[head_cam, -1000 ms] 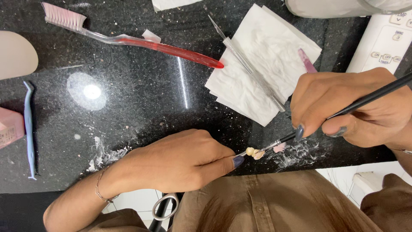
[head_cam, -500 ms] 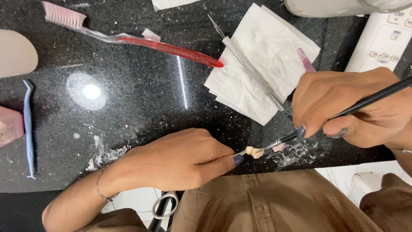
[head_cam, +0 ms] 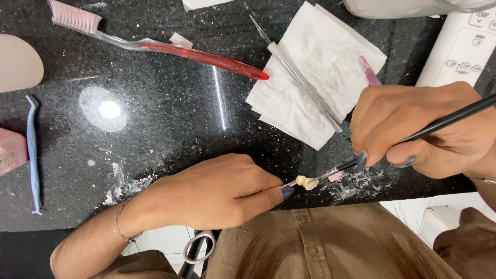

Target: The person holds a dental prosthesis with hemostat forceps and uses a fine brush to apply pink and white ceramic material onto the denture teeth, dabbing and layering the material. They then use a metal instrument to shape and smooth the applied material on the prosthesis.

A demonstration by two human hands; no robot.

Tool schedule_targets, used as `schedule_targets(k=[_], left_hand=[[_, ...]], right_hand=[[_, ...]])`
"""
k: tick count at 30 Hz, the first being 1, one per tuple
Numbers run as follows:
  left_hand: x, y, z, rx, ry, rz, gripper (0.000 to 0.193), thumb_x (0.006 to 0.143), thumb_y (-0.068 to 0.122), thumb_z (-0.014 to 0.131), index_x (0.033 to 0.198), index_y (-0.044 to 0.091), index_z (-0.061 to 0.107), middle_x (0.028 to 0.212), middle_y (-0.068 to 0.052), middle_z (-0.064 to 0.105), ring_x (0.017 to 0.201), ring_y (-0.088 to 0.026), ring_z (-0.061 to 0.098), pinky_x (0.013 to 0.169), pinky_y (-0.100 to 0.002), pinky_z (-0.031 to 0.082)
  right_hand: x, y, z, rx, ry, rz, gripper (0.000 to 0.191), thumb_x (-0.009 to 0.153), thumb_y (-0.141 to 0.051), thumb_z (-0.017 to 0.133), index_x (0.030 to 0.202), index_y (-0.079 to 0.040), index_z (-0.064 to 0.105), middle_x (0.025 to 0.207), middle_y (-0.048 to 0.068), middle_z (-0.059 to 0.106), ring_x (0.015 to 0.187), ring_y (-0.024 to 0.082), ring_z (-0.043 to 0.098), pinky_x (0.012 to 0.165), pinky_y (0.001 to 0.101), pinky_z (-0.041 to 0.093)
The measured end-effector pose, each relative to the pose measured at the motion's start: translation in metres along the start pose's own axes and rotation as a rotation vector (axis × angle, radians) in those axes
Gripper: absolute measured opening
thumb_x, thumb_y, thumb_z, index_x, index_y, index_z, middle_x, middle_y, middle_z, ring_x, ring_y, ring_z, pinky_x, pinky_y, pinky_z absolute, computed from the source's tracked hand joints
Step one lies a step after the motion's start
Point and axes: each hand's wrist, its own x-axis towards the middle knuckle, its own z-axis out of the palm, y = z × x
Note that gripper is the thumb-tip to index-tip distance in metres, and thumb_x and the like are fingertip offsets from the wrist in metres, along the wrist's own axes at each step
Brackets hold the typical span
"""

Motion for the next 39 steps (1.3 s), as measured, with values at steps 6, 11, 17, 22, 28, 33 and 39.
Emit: schedule_targets(k=[6,11,17,22,28,33,39], left_hand=[[0.001,0.001,0.001,-0.008,0.002,0.012,0.039,0.101,0.024,0.049,0.071,0.001,0.061,0.051,-0.016,0.053,0.048,-0.035,0.055,0.054,-0.047,0.043],[0.002,0.002,0.0,0.007,0.006,0.024,0.039,0.101,0.023,0.049,0.071,0.001,0.06,0.051,-0.016,0.051,0.047,-0.034,0.054,0.053,-0.047,0.041],[0.004,0.003,0.0,-0.013,-0.011,-0.005,0.041,0.102,0.024,0.048,0.069,0.001,0.059,0.048,-0.016,0.05,0.043,-0.033,0.052,0.051,-0.046,0.041],[0.005,0.004,0.001,-0.02,0.002,0.018,0.039,0.101,0.023,0.049,0.07,0.001,0.06,0.049,-0.016,0.051,0.045,-0.033,0.054,0.052,-0.046,0.042],[0.006,0.004,0.001,-0.011,0.006,0.025,0.039,0.101,0.023,0.049,0.071,0.001,0.061,0.051,-0.016,0.053,0.047,-0.034,0.055,0.053,-0.047,0.042],[0.008,0.005,0.003,-0.007,-0.005,-0.001,0.039,0.1,0.023,0.05,0.071,0.001,0.061,0.051,-0.017,0.053,0.047,-0.035,0.055,0.054,-0.047,0.043],[0.009,0.005,0.004,-0.005,0.031,0.057,0.038,0.101,0.023,0.05,0.073,0.001,0.062,0.054,-0.017,0.055,0.05,-0.035,0.056,0.054,-0.047,0.042]], right_hand=[[0.0,-0.002,0.0,0.017,-0.022,-0.01,0.031,0.104,-0.033,0.058,0.092,-0.007,0.071,0.086,0.004,0.073,0.078,0.016,0.071,0.067,0.0282,0.06],[-0.001,-0.004,-0.001,0.029,-0.007,0.028,0.03,0.103,-0.032,0.06,0.092,-0.007,0.071,0.086,0.004,0.072,0.082,0.018,0.066,0.07,0.029,0.059],[-0.003,-0.004,-0.002,0.018,-0.023,0.04,0.028,0.103,-0.031,0.061,0.092,-0.008,0.071,0.086,0.003,0.073,0.082,0.018,0.066,0.069,0.0285,0.06],[-0.004,-0.003,-0.002,0.024,-0.018,0.039,0.029,0.103,-0.033,0.06,0.091,-0.008,0.071,0.085,0.003,0.073,0.082,0.017,0.066,0.068,0.0275,0.06],[-0.006,-0.003,-0.002,0.014,-0.02,0.03,0.031,0.104,-0.034,0.058,0.091,-0.008,0.07,0.084,0.003,0.072,0.082,0.017,0.067,0.069,0.028,0.06],[-0.012,-0.003,-0.006,0.023,0.007,0.004,0.033,0.105,-0.034,0.056,0.091,-0.009,0.07,0.084,0.005,0.072,0.081,0.019,0.066,0.07,0.0314,0.059],[-0.019,0.0,-0.009,-0.013,0.048,0.036,0.033,0.105,-0.034,0.055,0.089,-0.01,0.07,0.082,0.005,0.072,0.081,0.019,0.065,0.069,0.0319,0.058]])
